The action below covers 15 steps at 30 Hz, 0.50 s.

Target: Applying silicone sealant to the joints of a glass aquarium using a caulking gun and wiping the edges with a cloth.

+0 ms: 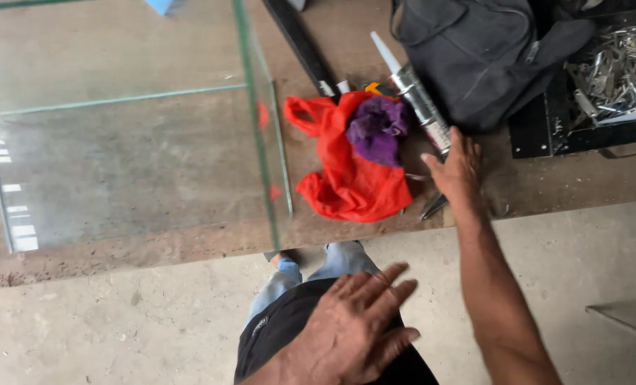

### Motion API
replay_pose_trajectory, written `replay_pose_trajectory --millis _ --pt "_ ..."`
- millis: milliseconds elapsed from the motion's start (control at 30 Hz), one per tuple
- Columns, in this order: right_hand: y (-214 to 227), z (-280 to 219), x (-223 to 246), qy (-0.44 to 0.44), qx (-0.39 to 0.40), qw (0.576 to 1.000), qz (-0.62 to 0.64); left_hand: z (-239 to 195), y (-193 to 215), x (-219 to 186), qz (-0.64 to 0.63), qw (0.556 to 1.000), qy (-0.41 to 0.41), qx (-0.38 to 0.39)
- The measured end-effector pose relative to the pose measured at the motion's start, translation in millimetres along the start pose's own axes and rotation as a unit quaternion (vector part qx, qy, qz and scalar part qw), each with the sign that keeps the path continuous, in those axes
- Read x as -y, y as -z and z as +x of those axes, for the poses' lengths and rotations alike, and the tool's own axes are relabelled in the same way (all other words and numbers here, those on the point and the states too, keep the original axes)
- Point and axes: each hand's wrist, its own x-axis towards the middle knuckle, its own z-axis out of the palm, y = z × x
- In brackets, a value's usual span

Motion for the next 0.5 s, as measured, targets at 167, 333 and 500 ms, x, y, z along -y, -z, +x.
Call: replay_pose_trajectory --millis 167,333,500 --pt "-5.1 1.3 -9.0 0.02 -0.008 0.999 0.03 -59.1 33.3 7.2 -0.063 0.998 -0.03 -0.007" --pt "30.5 -13.7 9.0 0.018 -0.022 0.998 0.064 -105.3 44.3 22.3 -0.073 0.997 -0.018 -0.013" --pt "87.2 -48.8 12.6 -0.012 -0.035 0.991 0.127 -120.5 50.3 27.3 -0.136 0.99 0.006 -0.048"
